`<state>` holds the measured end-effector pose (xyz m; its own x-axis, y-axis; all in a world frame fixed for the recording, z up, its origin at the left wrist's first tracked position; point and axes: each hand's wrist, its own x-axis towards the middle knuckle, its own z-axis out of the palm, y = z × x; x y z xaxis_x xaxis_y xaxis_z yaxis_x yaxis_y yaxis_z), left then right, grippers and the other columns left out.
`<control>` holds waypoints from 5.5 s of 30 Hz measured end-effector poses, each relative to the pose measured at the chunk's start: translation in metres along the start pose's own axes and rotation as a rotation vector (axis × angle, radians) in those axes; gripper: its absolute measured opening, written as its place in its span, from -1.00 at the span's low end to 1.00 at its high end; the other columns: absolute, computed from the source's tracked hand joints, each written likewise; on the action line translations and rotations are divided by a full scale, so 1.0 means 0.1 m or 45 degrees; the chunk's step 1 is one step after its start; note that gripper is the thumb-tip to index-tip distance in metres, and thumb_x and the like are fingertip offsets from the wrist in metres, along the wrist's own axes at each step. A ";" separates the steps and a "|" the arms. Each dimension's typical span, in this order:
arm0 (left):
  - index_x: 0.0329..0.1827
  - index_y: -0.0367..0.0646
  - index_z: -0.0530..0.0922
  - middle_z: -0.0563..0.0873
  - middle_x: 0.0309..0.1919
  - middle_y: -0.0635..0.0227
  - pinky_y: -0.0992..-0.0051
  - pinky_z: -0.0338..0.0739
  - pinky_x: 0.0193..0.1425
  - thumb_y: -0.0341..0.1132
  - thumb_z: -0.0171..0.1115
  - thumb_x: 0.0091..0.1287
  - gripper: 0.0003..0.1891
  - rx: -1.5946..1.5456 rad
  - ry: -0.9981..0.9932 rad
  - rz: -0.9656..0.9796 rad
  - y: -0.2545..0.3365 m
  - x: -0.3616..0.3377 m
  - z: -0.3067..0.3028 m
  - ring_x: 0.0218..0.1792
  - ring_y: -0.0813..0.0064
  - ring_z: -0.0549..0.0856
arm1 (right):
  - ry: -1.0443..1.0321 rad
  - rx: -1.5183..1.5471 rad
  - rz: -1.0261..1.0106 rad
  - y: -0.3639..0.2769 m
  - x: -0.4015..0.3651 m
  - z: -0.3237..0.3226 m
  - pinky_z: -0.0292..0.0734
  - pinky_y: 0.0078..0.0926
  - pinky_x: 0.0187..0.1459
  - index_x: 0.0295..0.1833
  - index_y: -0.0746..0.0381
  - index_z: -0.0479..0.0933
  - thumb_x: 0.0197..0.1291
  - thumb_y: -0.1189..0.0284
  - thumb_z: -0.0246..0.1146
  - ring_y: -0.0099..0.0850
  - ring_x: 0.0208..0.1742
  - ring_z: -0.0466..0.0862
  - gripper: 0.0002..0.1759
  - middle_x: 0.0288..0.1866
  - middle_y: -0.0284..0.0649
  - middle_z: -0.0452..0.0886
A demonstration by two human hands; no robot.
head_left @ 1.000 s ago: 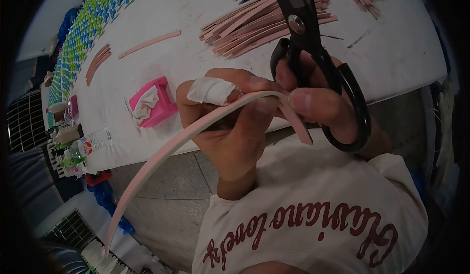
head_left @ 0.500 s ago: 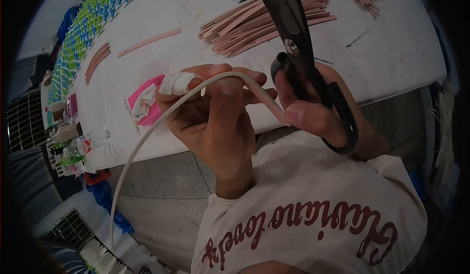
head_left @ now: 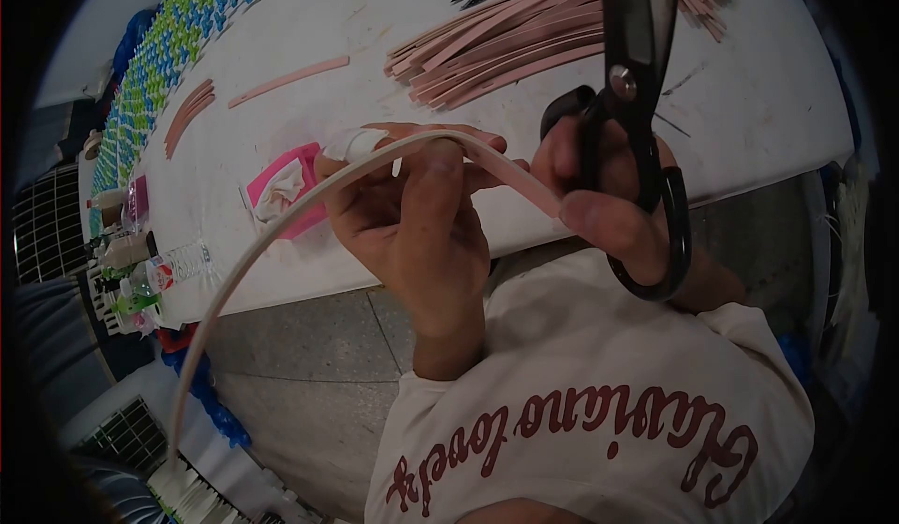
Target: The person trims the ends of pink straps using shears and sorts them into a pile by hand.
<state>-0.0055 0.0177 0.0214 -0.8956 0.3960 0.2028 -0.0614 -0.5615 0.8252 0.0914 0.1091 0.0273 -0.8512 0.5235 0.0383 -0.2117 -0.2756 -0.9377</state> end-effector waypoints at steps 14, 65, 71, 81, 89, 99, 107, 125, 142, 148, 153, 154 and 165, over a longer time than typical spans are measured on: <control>0.13 -0.26 0.17 0.62 -0.28 0.04 0.35 0.61 -0.13 -0.64 0.19 0.05 -0.43 -0.433 -0.436 -0.302 -0.14 0.04 -0.08 -0.26 0.22 0.65 | -0.175 0.499 0.525 -0.06 0.10 -0.16 0.28 -0.73 -0.60 -0.33 0.26 0.31 -0.05 0.46 0.20 -0.63 -0.63 0.40 -0.79 -0.51 -0.19 0.51; -0.08 -0.37 0.30 0.60 -0.35 -0.12 0.45 0.66 -0.32 -0.73 0.32 -0.11 -0.49 -0.096 -0.825 0.196 -0.18 0.13 -0.18 -0.32 0.21 0.68 | 0.050 0.042 0.296 -0.15 0.08 -0.16 0.31 -0.70 -0.44 -0.30 0.24 0.27 -0.30 0.53 0.29 -0.61 -0.49 0.43 -0.61 -0.51 -0.29 0.46; -0.05 -0.34 0.29 0.60 -0.36 -0.15 0.46 0.65 -0.34 -0.60 0.39 -0.09 -0.46 -0.157 -0.883 0.230 -0.18 0.19 -0.25 -0.31 0.17 0.68 | 0.040 -0.012 0.291 -0.18 0.08 -0.24 0.29 -0.72 -0.45 -0.30 0.23 0.26 -0.33 0.49 0.31 -0.62 -0.52 0.41 -0.58 -0.55 -0.29 0.46; -0.10 -0.29 0.31 0.63 -0.42 -0.04 0.50 0.54 -0.42 -0.41 0.41 -0.02 -0.51 -0.240 -0.808 0.316 -0.15 0.21 -0.30 -0.37 0.29 0.65 | 0.051 -0.038 0.311 -0.19 0.06 -0.32 0.25 -0.73 -0.54 -0.30 0.22 0.24 -0.33 0.47 0.33 -0.63 -0.60 0.36 -0.55 -0.58 -0.29 0.43; 0.15 0.06 0.36 0.58 -0.36 0.39 0.62 0.45 -0.52 -0.16 0.36 0.05 -0.43 0.010 -0.802 0.511 -0.15 0.22 -0.39 -0.48 0.50 0.52 | 0.001 -0.008 0.317 -0.18 0.06 -0.40 0.39 -0.65 -0.31 -0.31 0.28 0.34 -0.32 0.50 0.31 -0.56 -0.43 0.53 -0.63 -0.54 -0.26 0.51; -0.08 -0.21 0.28 0.64 -0.43 0.10 0.57 0.48 -0.52 -0.38 0.45 -0.09 -0.44 -0.154 -0.682 0.443 -0.15 0.22 -0.37 -0.44 0.35 0.61 | -0.003 -0.052 0.271 -0.17 0.04 -0.51 0.34 -0.68 -0.39 -0.30 0.26 0.31 -0.32 0.44 0.30 -0.61 -0.49 0.46 -0.60 -0.55 -0.28 0.51; -0.08 -0.24 0.28 0.65 -0.43 0.06 0.56 0.51 -0.50 -0.44 0.45 -0.10 -0.44 -0.068 -0.778 0.543 -0.15 0.27 -0.41 -0.45 0.35 0.62 | -0.020 -0.093 0.197 -0.11 0.04 -0.59 0.22 -0.72 -0.62 -0.31 0.17 0.20 -0.29 0.36 0.36 -0.65 -0.67 0.34 -0.52 -0.59 -0.34 0.38; -0.14 -0.09 0.48 0.64 -0.42 0.42 0.63 0.47 -0.51 -0.19 0.45 -0.06 -0.56 0.070 -0.561 0.489 -0.02 0.28 -0.48 -0.52 0.56 0.52 | -0.057 -0.107 0.028 -0.20 0.01 -1.13 0.18 -0.75 -0.69 -0.28 0.20 0.24 -0.25 0.40 0.30 -0.68 -0.71 0.28 -0.58 -0.60 -0.35 0.38; 0.03 0.09 0.43 0.60 -0.28 0.53 0.64 0.39 -0.41 -0.15 0.37 0.01 -0.51 -0.056 -0.604 0.474 0.08 0.31 -0.59 -0.41 0.59 0.48 | -0.030 -0.092 0.075 -0.21 -0.03 -1.47 0.16 -0.78 -0.70 -0.26 0.17 0.23 -0.17 0.30 0.35 -0.73 -0.72 0.25 -0.54 -0.59 -0.42 0.35; -0.08 -0.08 0.43 0.56 -0.34 0.37 0.57 0.44 -0.52 -0.15 0.37 0.04 -0.56 -0.287 -0.800 0.583 -0.03 0.42 -0.68 -0.43 0.43 0.52 | -0.017 -0.008 0.131 -0.15 -0.01 -1.41 0.16 -0.79 -0.71 -0.27 0.16 0.23 -0.19 0.31 0.35 -0.73 -0.73 0.25 -0.55 -0.59 -0.42 0.35; -0.13 0.19 0.56 0.58 -0.22 0.64 0.62 0.34 -0.27 -0.07 0.35 -0.05 -0.63 -0.180 -0.776 0.379 0.08 0.35 -0.68 -0.31 0.64 0.50 | 0.005 -0.012 0.132 -0.12 0.01 -1.41 0.14 -0.77 -0.71 -0.28 0.17 0.23 -0.20 0.31 0.33 -0.72 -0.74 0.23 -0.57 -0.60 -0.41 0.35; -0.13 0.13 0.52 0.57 -0.22 0.56 0.54 0.38 -0.26 -0.08 0.35 0.00 -0.64 -0.298 -0.750 0.436 0.05 0.35 -0.68 -0.28 0.54 0.52 | 0.002 -0.012 0.131 -0.12 0.01 -1.41 0.14 -0.77 -0.71 -0.28 0.17 0.23 -0.20 0.31 0.33 -0.72 -0.74 0.23 -0.57 -0.60 -0.41 0.35; -0.02 0.18 0.49 0.56 -0.15 0.59 0.53 0.37 -0.15 -0.08 0.32 0.04 -0.59 -0.724 -0.824 0.395 0.04 0.38 -0.65 -0.14 0.51 0.54 | 0.024 0.041 0.179 -0.06 0.01 -1.33 0.13 -0.76 -0.70 -0.28 0.19 0.21 -0.20 0.36 0.26 -0.71 -0.73 0.19 -0.60 -0.62 -0.41 0.30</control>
<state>-0.0687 -0.0168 -0.0018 -0.4970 0.4011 0.7695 -0.2202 -0.9160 0.3352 0.1551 0.2184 -0.0133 -0.8644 0.4928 -0.0997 -0.1065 -0.3732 -0.9216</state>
